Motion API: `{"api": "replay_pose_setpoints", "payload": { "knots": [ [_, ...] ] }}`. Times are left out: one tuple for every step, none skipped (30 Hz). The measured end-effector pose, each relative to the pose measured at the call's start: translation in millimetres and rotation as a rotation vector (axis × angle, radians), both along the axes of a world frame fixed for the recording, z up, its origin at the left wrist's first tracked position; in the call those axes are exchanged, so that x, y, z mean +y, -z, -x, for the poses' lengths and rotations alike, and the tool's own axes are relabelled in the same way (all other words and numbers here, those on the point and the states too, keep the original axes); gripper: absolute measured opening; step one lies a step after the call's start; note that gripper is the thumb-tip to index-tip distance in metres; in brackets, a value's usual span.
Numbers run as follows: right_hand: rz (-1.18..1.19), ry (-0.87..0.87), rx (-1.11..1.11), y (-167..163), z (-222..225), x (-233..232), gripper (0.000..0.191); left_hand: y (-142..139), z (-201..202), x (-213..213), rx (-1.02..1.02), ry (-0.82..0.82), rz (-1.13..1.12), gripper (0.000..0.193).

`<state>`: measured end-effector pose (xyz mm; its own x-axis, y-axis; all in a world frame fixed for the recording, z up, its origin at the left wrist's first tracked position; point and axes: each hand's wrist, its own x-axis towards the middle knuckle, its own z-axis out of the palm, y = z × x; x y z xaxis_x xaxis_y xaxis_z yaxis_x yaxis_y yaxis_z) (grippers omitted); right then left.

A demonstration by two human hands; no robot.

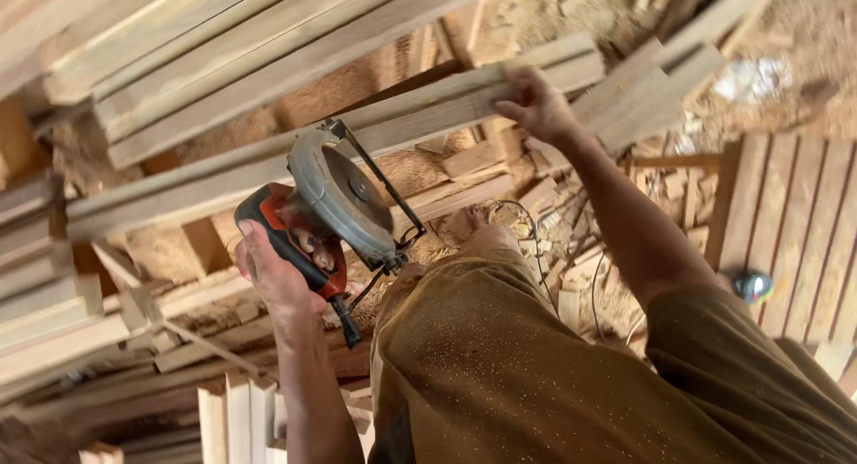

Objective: The person uses a circular saw to cut multiple wooden planks on a workbench. They repeatedly position the saw, cut the wood, and move the cut pieces aside.

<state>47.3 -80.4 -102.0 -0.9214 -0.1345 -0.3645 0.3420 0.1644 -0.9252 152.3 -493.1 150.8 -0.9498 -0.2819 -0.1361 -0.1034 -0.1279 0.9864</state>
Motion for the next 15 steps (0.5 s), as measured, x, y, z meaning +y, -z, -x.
{"api": "replay_pose_setpoints", "payload": {
  "knots": [
    [-0.158,-0.013,-0.019,-6,5,0,0.028,-2,-7,-17,-0.002,-0.065,-0.027,0.05],
    [-0.421,-0.076,0.038,-15,11,-1,0.044,-3,-14,-35,-0.002,-0.13,-0.059,0.049],
    [-0.685,-0.134,0.108,-24,18,-4,0.06,-3,-22,-53,0.001,-0.195,-0.094,0.048],
    [-0.796,-0.121,0.193,-35,25,-10,0.067,-4,-31,-70,0.034,-0.23,-0.043,0.048],
    [-0.902,-0.102,0.282,-47,31,-22,0.075,-5,-40,-89,0.064,-0.263,0.01,0.05],
    [-0.897,-0.137,0.32,-58,41,-42,0.08,-4,-48,-106,0.094,-0.292,0.06,0.051],
    [-0.893,-0.173,0.354,-70,50,-65,0.085,-3,-54,-123,0.095,-0.337,0.064,0.05],
    [-0.886,-0.211,0.381,-83,56,-90,0.09,-2,-63,-140,0.09,-0.381,0.071,0.05],
    [-0.929,-0.304,0.299,-93,64,-124,0.093,-1,-71,-158,0.085,-0.424,0.077,0.049],
    [-0.975,-0.392,0.219,-101,74,-164,0.097,1,-80,-174,0.065,-0.452,0.036,0.05],
    [-1.023,-0.478,0.138,-108,82,-210,0.101,2,-88,-189,0.046,-0.479,-0.007,0.052],
    [-1.006,-0.586,0.092,-111,87,-258,0.109,3,-97,-205,0.027,-0.505,-0.047,0.053],
    [-0.988,-0.692,0.046,-114,93,-304,0.117,6,-105,-221,0.001,-0.54,-0.051,0.053],
    [-0.946,-0.778,0.139,-115,97,-351,0.125,8,-112,-234,-0.026,-0.578,-0.056,0.053],
    [-0.897,-0.868,0.231,-114,100,-396,0.132,11,-121,-248,-0.054,-0.619,-0.059,0.053]
  ]
}}
